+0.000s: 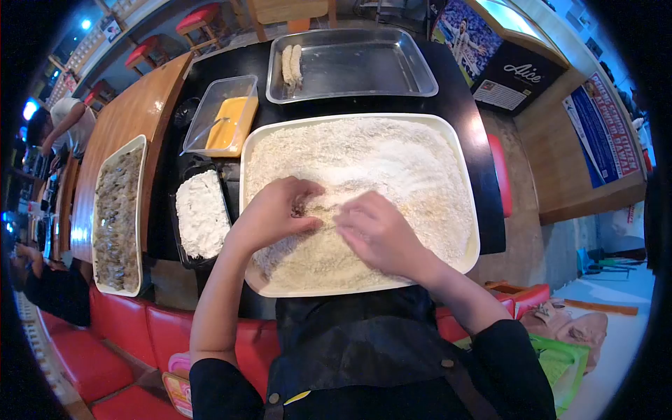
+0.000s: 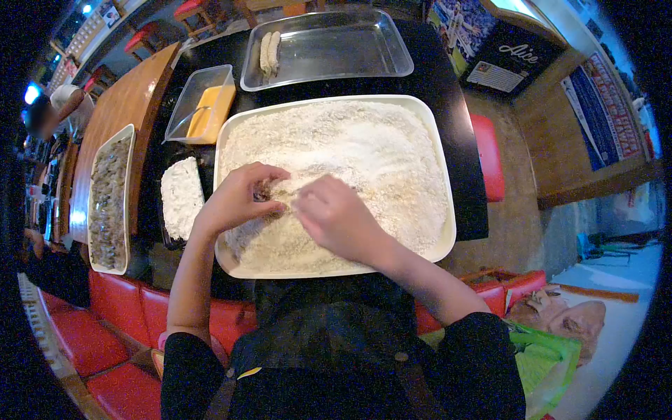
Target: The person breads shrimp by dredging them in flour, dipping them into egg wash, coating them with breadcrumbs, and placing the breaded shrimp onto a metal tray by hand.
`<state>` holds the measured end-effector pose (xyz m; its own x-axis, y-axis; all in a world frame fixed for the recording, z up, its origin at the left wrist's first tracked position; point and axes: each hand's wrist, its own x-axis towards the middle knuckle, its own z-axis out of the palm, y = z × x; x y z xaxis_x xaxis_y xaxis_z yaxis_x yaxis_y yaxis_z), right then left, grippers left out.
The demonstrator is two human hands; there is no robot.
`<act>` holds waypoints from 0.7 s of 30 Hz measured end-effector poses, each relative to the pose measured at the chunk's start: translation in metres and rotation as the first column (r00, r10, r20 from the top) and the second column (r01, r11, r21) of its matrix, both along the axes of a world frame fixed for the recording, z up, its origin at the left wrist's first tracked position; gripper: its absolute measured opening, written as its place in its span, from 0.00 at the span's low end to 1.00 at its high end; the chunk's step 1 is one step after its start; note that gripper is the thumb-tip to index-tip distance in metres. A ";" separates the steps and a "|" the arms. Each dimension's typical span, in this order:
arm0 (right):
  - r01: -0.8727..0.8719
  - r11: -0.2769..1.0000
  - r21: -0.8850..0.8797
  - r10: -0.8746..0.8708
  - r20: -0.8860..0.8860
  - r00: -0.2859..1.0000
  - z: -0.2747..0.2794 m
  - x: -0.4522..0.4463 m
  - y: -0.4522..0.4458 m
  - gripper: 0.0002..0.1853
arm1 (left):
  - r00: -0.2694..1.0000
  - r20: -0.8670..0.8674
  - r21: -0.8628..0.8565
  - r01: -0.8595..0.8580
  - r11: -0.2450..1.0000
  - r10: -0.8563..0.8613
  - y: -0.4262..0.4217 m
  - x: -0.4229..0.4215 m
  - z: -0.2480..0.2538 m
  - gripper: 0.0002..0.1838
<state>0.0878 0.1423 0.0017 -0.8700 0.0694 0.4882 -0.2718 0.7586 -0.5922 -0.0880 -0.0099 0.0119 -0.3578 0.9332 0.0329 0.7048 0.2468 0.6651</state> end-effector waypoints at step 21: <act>-0.425 0.903 -0.066 0.419 0.364 0.832 -0.021 -0.007 -0.005 0.25 | 1.000 0.027 0.097 -0.008 0.995 0.006 0.052 0.015 0.093 0.13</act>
<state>0.0808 0.1372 -0.0191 -0.9272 -0.3504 0.1325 -0.3381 0.6301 -0.6990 -0.0729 0.0417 0.1050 -0.3662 0.9236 0.1138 0.6847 0.1847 0.7050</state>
